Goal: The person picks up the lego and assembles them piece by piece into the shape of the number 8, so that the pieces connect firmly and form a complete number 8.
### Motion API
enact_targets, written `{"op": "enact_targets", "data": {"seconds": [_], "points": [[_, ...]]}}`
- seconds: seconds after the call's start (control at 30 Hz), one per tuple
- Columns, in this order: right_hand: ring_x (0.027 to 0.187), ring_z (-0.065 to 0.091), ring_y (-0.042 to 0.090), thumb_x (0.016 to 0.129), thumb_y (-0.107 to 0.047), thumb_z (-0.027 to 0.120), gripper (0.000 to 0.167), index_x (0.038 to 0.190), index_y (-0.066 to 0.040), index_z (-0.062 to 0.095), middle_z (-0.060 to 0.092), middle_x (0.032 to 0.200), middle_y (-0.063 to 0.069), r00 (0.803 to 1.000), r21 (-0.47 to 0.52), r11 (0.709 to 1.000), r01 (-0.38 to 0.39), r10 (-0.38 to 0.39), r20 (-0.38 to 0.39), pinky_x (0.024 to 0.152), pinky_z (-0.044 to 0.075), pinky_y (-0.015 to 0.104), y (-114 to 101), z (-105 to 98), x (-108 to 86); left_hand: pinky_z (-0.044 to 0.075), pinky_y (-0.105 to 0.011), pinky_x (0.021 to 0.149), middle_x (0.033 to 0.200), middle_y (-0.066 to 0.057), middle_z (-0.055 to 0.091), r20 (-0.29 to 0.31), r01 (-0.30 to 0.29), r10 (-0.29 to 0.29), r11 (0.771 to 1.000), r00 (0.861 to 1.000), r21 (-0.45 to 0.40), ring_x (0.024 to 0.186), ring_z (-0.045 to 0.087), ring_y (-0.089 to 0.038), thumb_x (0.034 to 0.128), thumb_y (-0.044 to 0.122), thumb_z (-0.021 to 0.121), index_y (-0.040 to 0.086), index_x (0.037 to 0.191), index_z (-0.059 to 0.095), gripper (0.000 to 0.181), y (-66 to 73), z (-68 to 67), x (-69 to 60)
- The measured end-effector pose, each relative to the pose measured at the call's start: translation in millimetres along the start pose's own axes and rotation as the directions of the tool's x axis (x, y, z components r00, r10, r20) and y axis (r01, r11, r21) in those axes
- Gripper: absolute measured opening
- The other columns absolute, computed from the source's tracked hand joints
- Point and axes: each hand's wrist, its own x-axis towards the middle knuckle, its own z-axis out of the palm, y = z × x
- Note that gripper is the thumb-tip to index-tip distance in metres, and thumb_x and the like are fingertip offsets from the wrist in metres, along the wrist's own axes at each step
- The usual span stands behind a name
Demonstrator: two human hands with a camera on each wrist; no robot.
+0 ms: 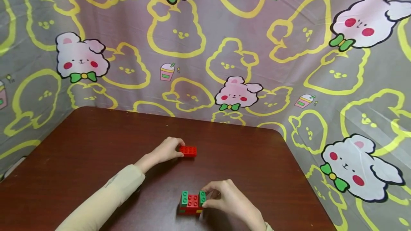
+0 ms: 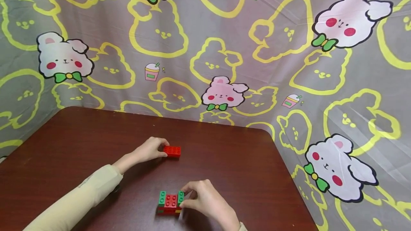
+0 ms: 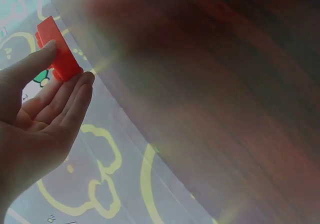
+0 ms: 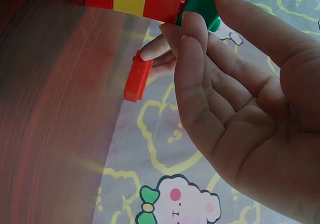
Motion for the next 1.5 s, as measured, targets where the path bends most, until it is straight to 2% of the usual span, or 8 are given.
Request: {"op": "enact_targets", "data": {"seconds": [0.3, 0.43, 0.63, 0.87, 1.37, 1.5], "points": [[0.072, 0.064, -0.006, 0.083, -0.018, 0.079, 0.022, 0.102, -0.008, 0.073, 0.076, 0.088, 0.004, 1.000, -0.007, 1.000, -0.007, 0.007, 0.002, 0.065, 0.053, 0.015, 0.4, -1.2, -0.3, 0.051, -0.030, 0.073, 0.094, -0.008, 0.073, -0.012, -0.035, 0.035, 0.999, 0.999, 0.021, 0.080, 0.062, -0.019, 0.0794, 0.014, 0.082, 0.002, 0.102, 0.071, 0.028, 13.8, -9.4, -16.1], [0.072, 0.064, -0.006, 0.083, -0.019, 0.079, 0.023, 0.102, -0.008, 0.073, 0.076, 0.090, 0.004, 1.000, 0.000, 1.000, -0.018, 0.018, 0.004, 0.066, 0.053, 0.016, 0.4, -0.7, -0.3, 0.052, -0.030, 0.071, 0.095, -0.009, 0.072, -0.021, -0.049, 0.050, 0.997, 0.999, 0.060, 0.080, 0.063, -0.019, 0.0799, 0.014, 0.082, 0.002, 0.102, 0.070, 0.028, 16.8, -11.4, -23.9], [0.072, 0.064, -0.005, 0.083, -0.019, 0.079, 0.023, 0.103, -0.008, 0.073, 0.076, 0.089, 0.003, 1.000, 0.000, 1.000, -0.013, 0.013, 0.003, 0.066, 0.053, 0.015, -0.9, -1.1, 0.3, 0.050, -0.028, 0.069, 0.093, -0.007, 0.072, -0.032, -0.072, 0.074, 0.995, 0.997, 0.067, 0.078, 0.061, -0.016, 0.0793, 0.015, 0.083, 0.003, 0.100, 0.070, 0.028, 21.2, -13.8, -34.3], [0.072, 0.065, -0.005, 0.083, -0.020, 0.080, 0.023, 0.102, -0.009, 0.074, 0.076, 0.088, 0.003, 1.000, 0.006, 1.000, -0.019, 0.019, -0.001, 0.066, 0.053, 0.016, -0.5, -0.9, -0.6, 0.051, -0.027, 0.070, 0.094, -0.007, 0.072, -0.028, -0.076, 0.078, 0.996, 0.997, 0.056, 0.081, 0.065, -0.020, 0.0791, 0.016, 0.083, 0.003, 0.102, 0.070, 0.029, 30.2, -16.0, -44.5], [0.074, 0.065, -0.005, 0.083, -0.020, 0.080, 0.022, 0.101, -0.008, 0.074, 0.076, 0.089, 0.003, 1.000, -0.002, 1.000, 0.011, -0.011, -0.015, 0.066, 0.053, 0.015, 2.2, 1.8, -1.0, 0.055, -0.029, 0.073, 0.094, -0.006, 0.073, -0.051, -0.149, 0.149, 0.989, 0.987, 0.011, 0.084, 0.067, -0.020, 0.0789, 0.016, 0.083, 0.003, 0.101, 0.071, 0.029, 46.3, -14.3, -66.1], [0.074, 0.065, -0.005, 0.083, -0.020, 0.080, 0.022, 0.100, -0.009, 0.074, 0.077, 0.089, 0.002, 1.000, -0.006, 1.000, 0.015, -0.015, -0.019, 0.066, 0.053, 0.016, 2.7, 2.1, -1.5, 0.056, -0.029, 0.073, 0.095, -0.006, 0.073, -0.044, -0.152, 0.151, 0.988, 0.988, -0.009, 0.086, 0.068, -0.020, 0.0801, 0.017, 0.082, 0.002, 0.102, 0.071, 0.029, 50.6, -14.1, -71.0]]}}
